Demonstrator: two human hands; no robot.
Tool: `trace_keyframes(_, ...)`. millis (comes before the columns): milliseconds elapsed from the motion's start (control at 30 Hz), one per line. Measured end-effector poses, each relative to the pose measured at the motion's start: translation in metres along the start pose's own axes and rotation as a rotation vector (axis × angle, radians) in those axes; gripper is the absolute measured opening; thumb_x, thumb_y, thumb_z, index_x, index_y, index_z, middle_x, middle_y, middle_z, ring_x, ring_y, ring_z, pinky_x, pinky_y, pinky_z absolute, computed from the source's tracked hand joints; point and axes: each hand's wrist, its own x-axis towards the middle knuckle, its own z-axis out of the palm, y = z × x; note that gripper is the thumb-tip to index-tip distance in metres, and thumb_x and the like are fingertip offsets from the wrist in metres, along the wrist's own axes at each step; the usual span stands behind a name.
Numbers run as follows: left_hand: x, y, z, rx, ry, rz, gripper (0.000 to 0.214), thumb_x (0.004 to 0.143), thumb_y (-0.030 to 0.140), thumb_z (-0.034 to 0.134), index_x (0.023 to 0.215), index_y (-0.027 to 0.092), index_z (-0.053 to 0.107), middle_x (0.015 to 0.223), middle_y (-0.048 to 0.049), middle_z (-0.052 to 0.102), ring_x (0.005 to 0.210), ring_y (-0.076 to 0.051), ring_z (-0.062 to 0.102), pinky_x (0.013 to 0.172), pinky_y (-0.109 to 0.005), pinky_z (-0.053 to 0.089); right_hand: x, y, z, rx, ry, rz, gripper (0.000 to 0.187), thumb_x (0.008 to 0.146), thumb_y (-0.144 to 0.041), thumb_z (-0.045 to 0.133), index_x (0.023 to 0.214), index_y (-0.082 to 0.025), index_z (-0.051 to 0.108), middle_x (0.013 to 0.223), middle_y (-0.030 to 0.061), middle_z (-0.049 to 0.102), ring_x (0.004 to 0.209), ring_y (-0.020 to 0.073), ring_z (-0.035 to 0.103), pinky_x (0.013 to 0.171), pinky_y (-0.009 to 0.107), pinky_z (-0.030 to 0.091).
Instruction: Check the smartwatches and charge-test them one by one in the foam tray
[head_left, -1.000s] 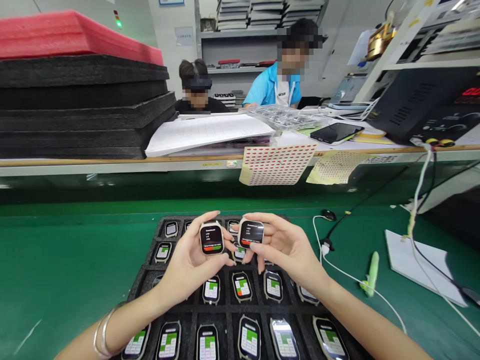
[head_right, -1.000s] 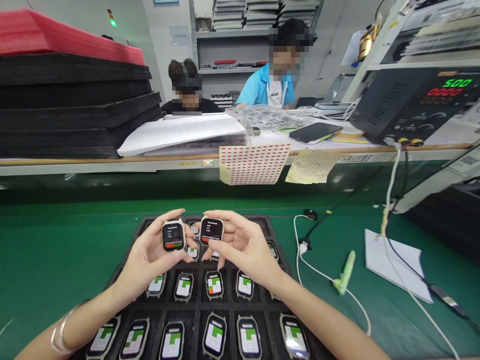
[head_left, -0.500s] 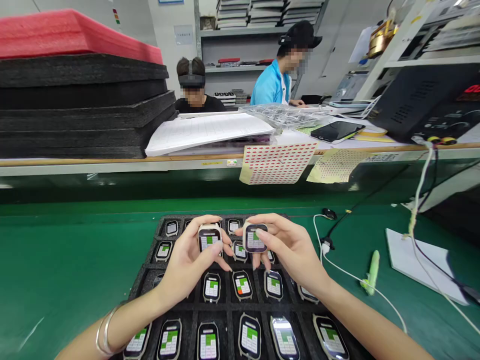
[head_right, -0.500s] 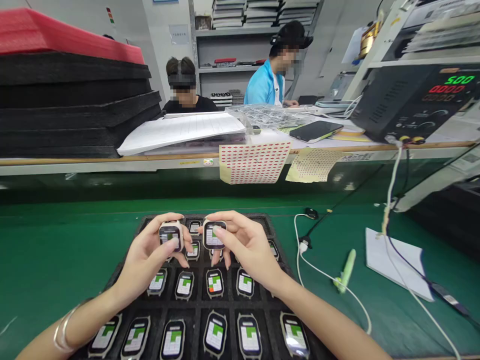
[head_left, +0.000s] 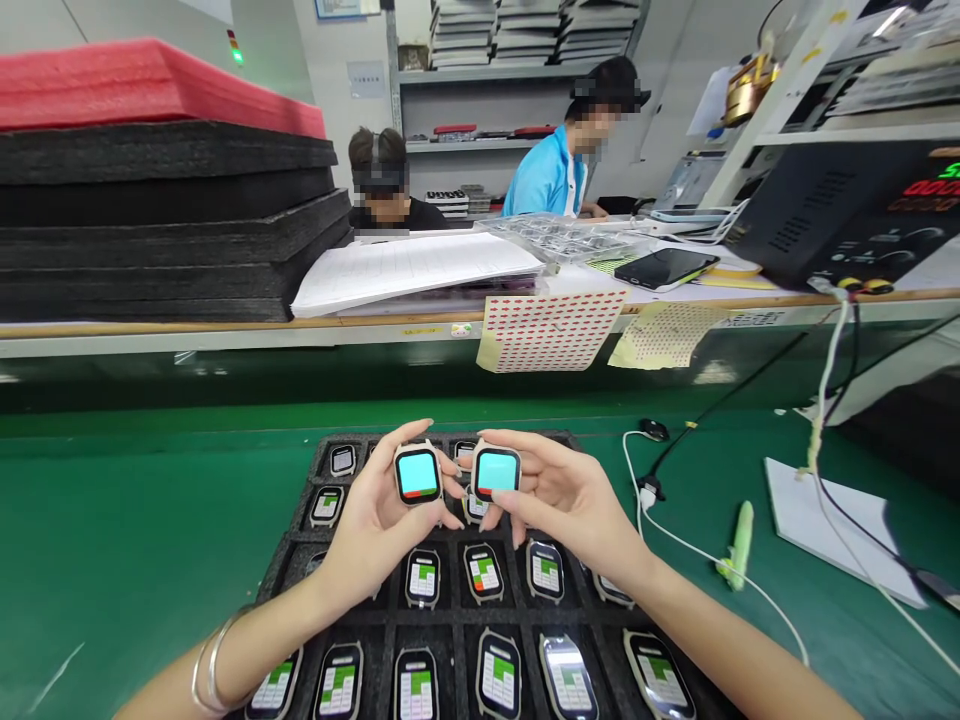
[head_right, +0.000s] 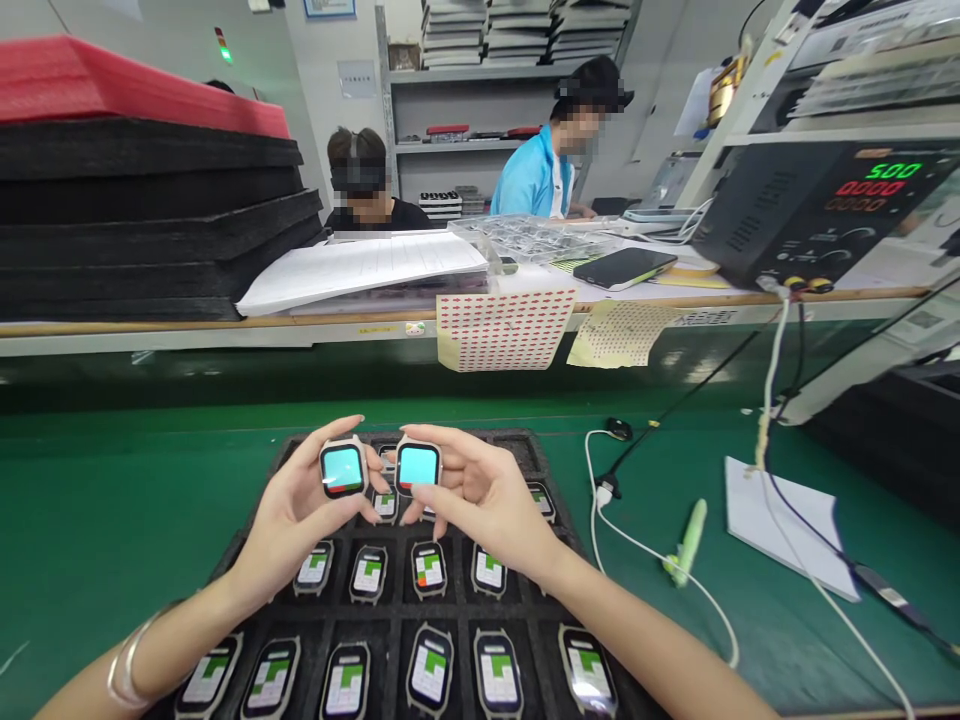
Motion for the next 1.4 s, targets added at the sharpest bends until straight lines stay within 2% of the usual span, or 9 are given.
trace_keyframes(367,-0.002,-0.004,0.002,-0.011,-0.028,-0.037,0.059,0.080,0.012,0.066,0.130,0.025,0.038,0.105,-0.0071,0.057,0.091,-0.019,0.060,0.073,-0.031,0.057,-0.013,-0.009,-0.016,-0.250,-0.075,-0.006,0.055,0.087,-0.017,0.063,0.136,-0.025,0.041,0.103,0.0077,0.066,0.078,0.0196,0.068,0.055,0.026,0.058)
trace_keyframes(633,0.011,-0.024,0.002,0.123,-0.175,-0.153,0.067,0.084,0.015,0.060,0.138,0.030,0.021,0.109,-0.0057,0.055,0.102,-0.020,0.059,0.091,-0.041,0.050,-0.002,0.038,-0.124,-1.025,0.044,0.091,0.046,0.082,-0.036,0.061,0.124,-0.019,0.052,0.108,0.0099,0.063,0.077,0.0222,0.063,0.068,0.034,0.052)
trace_keyframes(700,0.025,-0.033,0.003,0.337,-0.251,-0.120,0.062,0.087,0.017,0.055,0.137,0.028,0.018,0.108,-0.0067,0.056,0.102,-0.021,0.060,0.087,-0.039,0.051,-0.001,0.058,-0.150,-1.060,0.053,0.095,0.047,0.081,-0.040,0.061,0.120,-0.016,0.056,0.110,0.0127,0.061,0.088,0.0273,0.060,0.073,0.037,0.050)
trace_keyframes(800,0.057,-0.051,0.007,0.963,-0.377,0.047,0.046,0.090,0.024,0.049,0.130,0.019,0.026,0.096,-0.0067,0.061,0.089,-0.020,0.063,0.079,-0.036,0.052,-0.004,0.077,-0.172,-1.069,0.004,0.090,0.051,0.080,-0.044,0.062,0.120,-0.015,0.058,0.107,0.0139,0.059,0.098,0.0294,0.056,0.081,0.040,0.048)
trace_keyframes(867,0.081,-0.067,0.013,1.096,-0.433,0.082,0.044,0.085,0.030,0.058,0.121,0.016,0.039,0.086,-0.0045,0.060,0.076,-0.021,0.061,0.074,-0.038,0.051,-0.007,0.081,-0.175,-1.075,-0.043,0.083,0.052,0.081,-0.046,0.060,0.124,-0.017,0.057,0.105,0.0124,0.057,0.101,0.0288,0.054,0.086,0.040,0.046)
trace_keyframes(967,0.107,-0.096,0.022,1.222,-0.483,0.146,0.036,0.077,0.033,0.067,0.106,0.018,0.052,0.101,-0.0084,0.057,0.098,-0.028,0.054,0.087,-0.043,0.045,-0.009,0.078,-0.173,-1.100,-0.114,0.076,0.050,0.085,-0.047,0.058,0.129,-0.023,0.055,0.104,0.0093,0.057,0.102,0.0268,0.053,0.090,0.040,0.043)
trace_keyframes(1100,0.116,-0.122,0.024,1.367,-0.535,0.181,0.035,0.079,0.041,0.064,0.103,0.016,0.057,0.107,-0.0118,0.053,0.103,-0.032,0.049,0.088,-0.047,0.041,-0.008,0.072,-0.167,-1.187,-0.129,0.082,0.055,0.083,-0.047,0.061,0.131,-0.021,0.053,0.102,0.0099,0.056,0.100,0.0289,0.053,0.087,0.041,0.044)
trace_keyframes(1233,0.106,-0.109,0.006,1.463,-0.565,0.189,0.046,0.082,0.048,0.059,0.115,0.016,0.053,0.110,-0.0112,0.053,0.103,-0.030,0.048,0.087,-0.044,0.040,-0.007,0.066,-0.154,-1.289,-0.043,0.039,0.048,0.089,-0.042,0.055,0.128,-0.015,0.054,0.111,0.0159,0.052,0.108,0.0341,0.047,0.093,0.050,0.039)
trace_keyframes(1400,0.093,-0.067,-0.037,1.591,-0.582,0.110,0.035,0.080,0.036,0.061,0.109,0.017,0.057,0.105,-0.0094,0.056,0.102,-0.030,0.049,0.088,-0.044,0.038,0.008,0.060,-0.118,-1.311,-0.139,-0.060,0.032,0.093,-0.026,0.049,0.123,-0.016,0.056,0.115,0.0127,0.054,0.110,0.0270,0.047,0.095,0.041,0.040)
